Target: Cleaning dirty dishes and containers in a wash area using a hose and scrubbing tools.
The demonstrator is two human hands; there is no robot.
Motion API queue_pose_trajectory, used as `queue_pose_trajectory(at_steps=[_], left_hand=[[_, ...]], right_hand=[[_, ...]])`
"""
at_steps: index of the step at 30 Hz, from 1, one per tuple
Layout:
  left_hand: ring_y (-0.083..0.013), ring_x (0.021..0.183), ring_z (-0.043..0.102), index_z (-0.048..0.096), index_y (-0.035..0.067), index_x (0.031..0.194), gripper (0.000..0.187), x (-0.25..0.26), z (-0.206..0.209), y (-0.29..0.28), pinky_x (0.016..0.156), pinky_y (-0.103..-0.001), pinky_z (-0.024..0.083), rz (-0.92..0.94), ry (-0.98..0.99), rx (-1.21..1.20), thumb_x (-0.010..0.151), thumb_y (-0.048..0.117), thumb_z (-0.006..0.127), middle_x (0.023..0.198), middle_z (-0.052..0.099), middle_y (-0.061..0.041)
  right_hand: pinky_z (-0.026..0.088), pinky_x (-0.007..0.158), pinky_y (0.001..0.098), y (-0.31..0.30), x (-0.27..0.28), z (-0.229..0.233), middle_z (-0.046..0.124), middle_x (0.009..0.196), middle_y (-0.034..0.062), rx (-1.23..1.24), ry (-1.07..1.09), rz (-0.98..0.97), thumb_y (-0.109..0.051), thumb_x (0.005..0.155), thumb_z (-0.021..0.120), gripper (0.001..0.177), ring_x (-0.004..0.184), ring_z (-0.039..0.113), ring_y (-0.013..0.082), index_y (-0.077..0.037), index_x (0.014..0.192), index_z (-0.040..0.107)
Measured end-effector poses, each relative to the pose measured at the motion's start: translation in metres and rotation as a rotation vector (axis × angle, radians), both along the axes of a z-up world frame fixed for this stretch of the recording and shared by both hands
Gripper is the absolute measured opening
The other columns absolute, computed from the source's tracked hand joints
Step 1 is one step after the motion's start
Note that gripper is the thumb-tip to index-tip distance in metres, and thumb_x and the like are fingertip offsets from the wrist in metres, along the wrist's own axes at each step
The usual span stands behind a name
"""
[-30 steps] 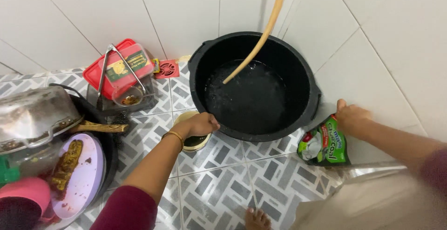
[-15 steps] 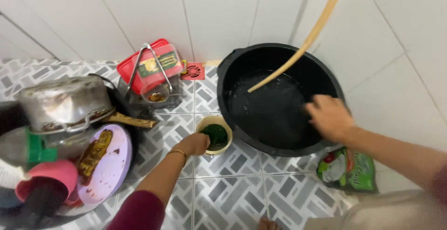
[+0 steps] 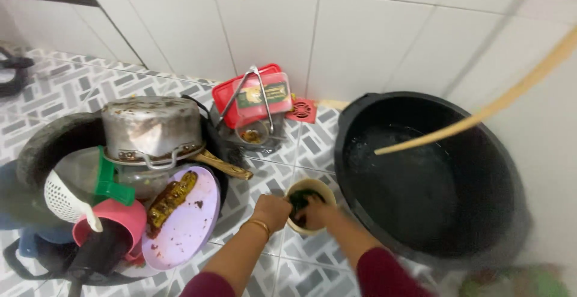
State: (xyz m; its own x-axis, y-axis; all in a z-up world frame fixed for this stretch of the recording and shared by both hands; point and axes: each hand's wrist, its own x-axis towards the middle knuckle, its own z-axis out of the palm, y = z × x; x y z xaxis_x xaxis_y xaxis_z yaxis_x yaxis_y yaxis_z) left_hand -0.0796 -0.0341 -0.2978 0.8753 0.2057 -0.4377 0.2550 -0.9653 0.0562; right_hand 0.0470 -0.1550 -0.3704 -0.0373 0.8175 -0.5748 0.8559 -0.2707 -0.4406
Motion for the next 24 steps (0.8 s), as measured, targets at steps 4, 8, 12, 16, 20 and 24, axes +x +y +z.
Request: queue_pose_trajectory(at_steps=[4,8,12,16,20,24], left_hand=[[-0.0333,0.105,0.072,0.077,0.011,0.107,0.023,-0.001,0.011,0.001,0.087,-0.049,0.057,-0.015,0.156,0.002,0.092,0.015,0.061,0.114,0.074,-0.012],[-0.0341,0.108,0.071,0.078,0.01,0.108,0.024,0.003,0.011,-0.001,0.089,-0.049,0.056,-0.064,0.125,-0.082,0.089,0.014,0.064,0.118,0.073,-0.012],[-0.0352,0.108,0.071,0.076,0.009,0.106,0.021,0.011,0.024,0.003,0.089,-0.047,0.058,0.054,0.107,-0.168,0.088,0.014,0.065,0.117,0.072,-0.015],[-0.0378,0.109,0.068,0.069,0.006,0.11,0.025,0.003,0.016,0.004,0.089,-0.05,0.057,0.127,-0.029,-0.287,0.086,0.011,0.064,0.125,0.068,-0.013],[-0.0391,0.113,0.065,0.062,0.004,0.119,0.036,0.006,0.022,0.007,0.092,-0.049,0.056,0.173,0.009,-0.319,0.084,0.01,0.065,0.135,0.061,-0.013],[-0.0426,0.115,0.062,0.061,0.005,0.123,0.036,0.008,0.027,0.011,0.096,-0.052,0.052,0.226,0.006,-0.376,0.09,0.018,0.066,0.136,0.059,-0.015]], right_hand=[[0.028,0.114,0.0503,-0.011,-0.034,-0.048,0.024,0.162,0.0274,-0.113,-0.149,-0.18,-0.028,0.092,0.064,0.055,0.146,0.025,0.0478,-0.038,0.145,0.053],[0.052,0.102,0.0518,-0.006,-0.027,-0.173,0.065,0.135,0.0242,-0.164,-0.187,-0.188,-0.026,0.099,0.054,0.054,0.12,0.068,0.039,-0.008,0.149,0.047],[0.053,0.092,0.0588,0.01,-0.009,-0.128,0.063,0.129,0.0322,0.141,-0.3,-0.118,-0.032,0.086,0.062,0.061,0.113,0.065,0.0496,-0.004,0.14,0.056],[0.053,0.078,0.068,0.014,-0.016,-0.064,0.059,0.122,0.0427,0.574,-0.408,-0.031,-0.039,0.069,0.073,0.071,0.103,0.059,0.0636,0.0,0.127,0.068],[0.053,0.084,0.0592,0.032,-0.016,-0.077,0.064,0.121,0.0349,0.482,0.0,-0.423,-0.037,0.076,0.065,0.06,0.106,0.062,0.0534,0.0,0.124,0.071],[0.053,0.093,0.048,0.032,-0.009,-0.089,0.07,0.122,0.0243,0.217,0.436,-0.819,-0.032,0.088,0.054,0.049,0.112,0.065,0.0396,-0.002,0.123,0.071]])
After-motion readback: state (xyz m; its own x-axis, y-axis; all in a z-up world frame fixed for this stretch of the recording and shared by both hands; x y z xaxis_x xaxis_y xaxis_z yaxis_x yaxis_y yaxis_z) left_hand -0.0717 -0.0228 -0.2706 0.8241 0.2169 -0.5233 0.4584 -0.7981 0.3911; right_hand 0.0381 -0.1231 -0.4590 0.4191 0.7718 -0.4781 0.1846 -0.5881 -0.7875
